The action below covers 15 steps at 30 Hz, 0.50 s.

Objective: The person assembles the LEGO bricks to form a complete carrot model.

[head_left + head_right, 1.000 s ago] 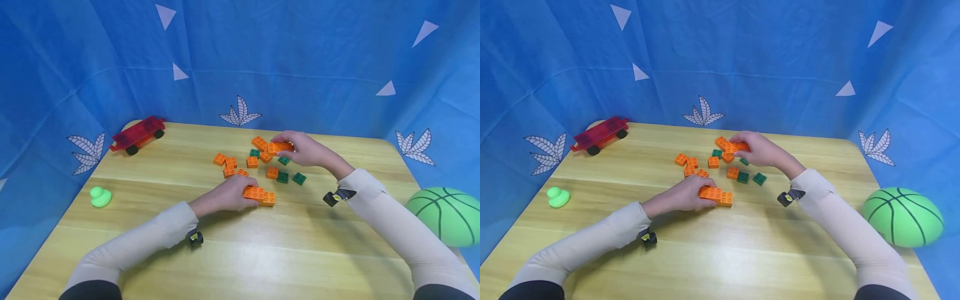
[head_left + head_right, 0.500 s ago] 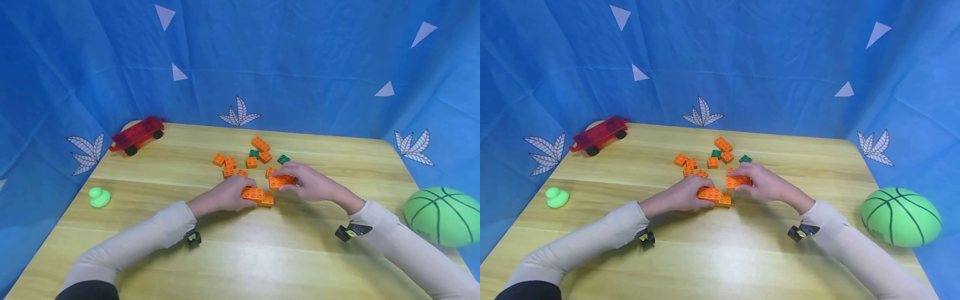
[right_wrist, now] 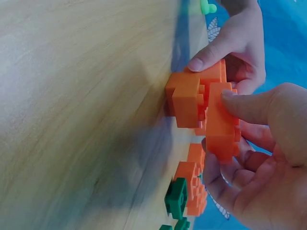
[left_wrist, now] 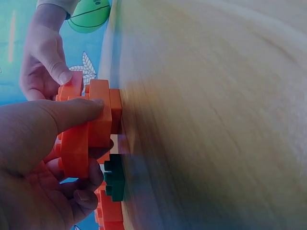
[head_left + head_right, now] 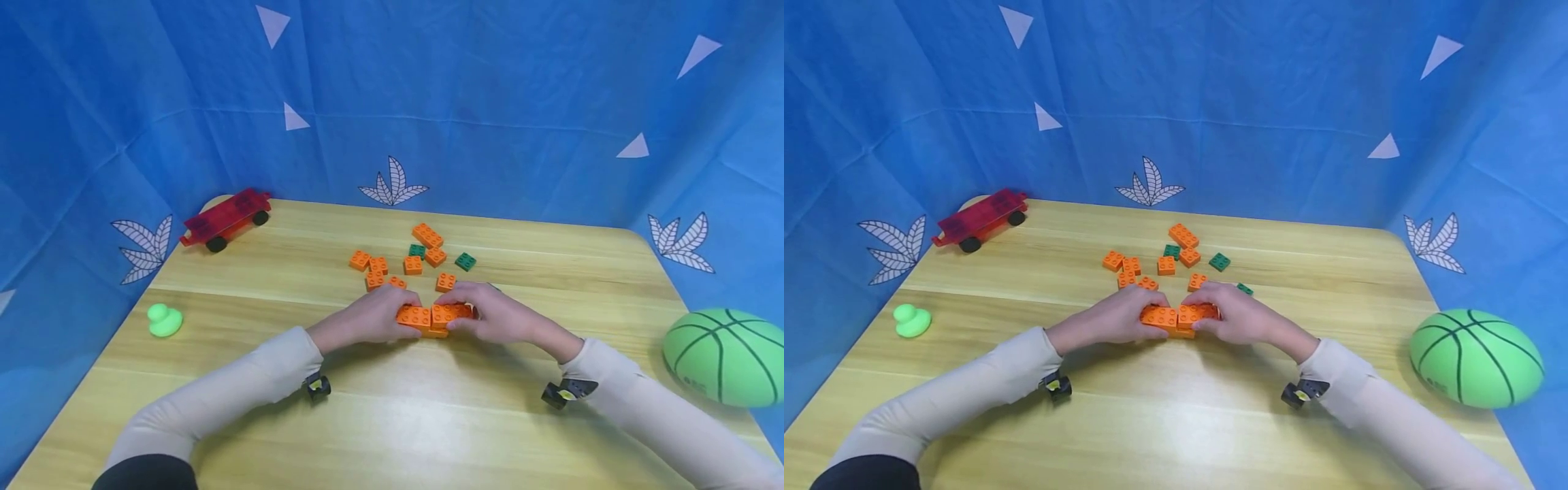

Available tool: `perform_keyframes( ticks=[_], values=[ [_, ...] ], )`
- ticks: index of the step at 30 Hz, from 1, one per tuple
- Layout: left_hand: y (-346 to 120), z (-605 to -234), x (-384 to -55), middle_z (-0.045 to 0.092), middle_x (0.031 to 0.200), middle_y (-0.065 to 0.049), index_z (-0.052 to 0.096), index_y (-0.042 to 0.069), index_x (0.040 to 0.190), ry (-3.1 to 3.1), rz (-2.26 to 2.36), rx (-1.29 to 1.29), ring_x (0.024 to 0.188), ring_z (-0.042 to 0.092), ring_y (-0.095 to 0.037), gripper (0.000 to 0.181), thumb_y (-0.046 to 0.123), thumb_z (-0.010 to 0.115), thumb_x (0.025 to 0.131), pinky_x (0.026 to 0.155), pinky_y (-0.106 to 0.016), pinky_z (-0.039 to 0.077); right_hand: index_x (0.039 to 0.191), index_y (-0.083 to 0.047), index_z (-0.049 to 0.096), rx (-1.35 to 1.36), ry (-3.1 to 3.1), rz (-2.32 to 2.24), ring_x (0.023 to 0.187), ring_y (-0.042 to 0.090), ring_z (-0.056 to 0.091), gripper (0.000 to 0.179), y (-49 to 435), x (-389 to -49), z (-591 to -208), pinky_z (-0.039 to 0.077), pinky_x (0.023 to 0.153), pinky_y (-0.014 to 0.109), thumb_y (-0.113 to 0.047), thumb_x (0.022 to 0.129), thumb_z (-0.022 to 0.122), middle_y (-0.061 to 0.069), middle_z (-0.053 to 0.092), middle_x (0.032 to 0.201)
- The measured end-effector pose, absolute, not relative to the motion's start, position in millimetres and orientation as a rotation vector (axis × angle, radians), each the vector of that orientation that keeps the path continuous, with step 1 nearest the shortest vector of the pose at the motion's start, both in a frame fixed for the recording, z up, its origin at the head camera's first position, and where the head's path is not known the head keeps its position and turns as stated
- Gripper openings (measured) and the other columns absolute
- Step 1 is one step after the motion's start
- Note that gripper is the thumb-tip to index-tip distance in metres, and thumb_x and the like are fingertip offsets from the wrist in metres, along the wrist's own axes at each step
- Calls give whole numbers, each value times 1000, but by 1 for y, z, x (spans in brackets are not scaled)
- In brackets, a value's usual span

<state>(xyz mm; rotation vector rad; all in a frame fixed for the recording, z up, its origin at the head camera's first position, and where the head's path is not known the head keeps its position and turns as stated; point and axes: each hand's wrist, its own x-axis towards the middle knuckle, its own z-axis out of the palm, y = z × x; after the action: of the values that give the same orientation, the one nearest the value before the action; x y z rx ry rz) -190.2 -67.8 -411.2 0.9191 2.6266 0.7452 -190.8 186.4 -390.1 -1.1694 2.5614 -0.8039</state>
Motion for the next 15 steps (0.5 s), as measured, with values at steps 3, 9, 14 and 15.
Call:
perform_keyframes(
  ticks=[3,9,14,15],
  values=[
    [-68,-412,-190,66,88,7,74,16,108,2626,747,913,76,53,-9,28,31,84,86,65,-22,41,129,-10,70,-1142,2561,-802,88,12,55,36,185,-192,-391,50,77,28,-16,94,75,2,70,119],
    [-68,-411,-190,65,88,6,74,16,107,2624,757,907,75,52,-10,27,30,84,86,64,-23,39,127,-12,71,-1134,2560,-806,90,12,58,34,184,-192,-392,52,77,27,-19,94,76,0,71,116],
    [-67,-411,-190,66,88,6,73,16,107,2616,760,892,76,52,-10,27,30,85,86,65,-23,40,125,-11,72,-1135,2549,-819,101,15,68,34,185,-192,-395,59,85,31,-18,92,77,1,72,116],
    [-67,-410,-190,66,88,6,74,16,107,2615,759,888,76,52,-10,27,30,85,86,65,-23,40,124,-11,72,-1124,2547,-826,102,16,69,34,185,-193,-396,59,86,31,-18,91,78,0,73,116]
  ],
)
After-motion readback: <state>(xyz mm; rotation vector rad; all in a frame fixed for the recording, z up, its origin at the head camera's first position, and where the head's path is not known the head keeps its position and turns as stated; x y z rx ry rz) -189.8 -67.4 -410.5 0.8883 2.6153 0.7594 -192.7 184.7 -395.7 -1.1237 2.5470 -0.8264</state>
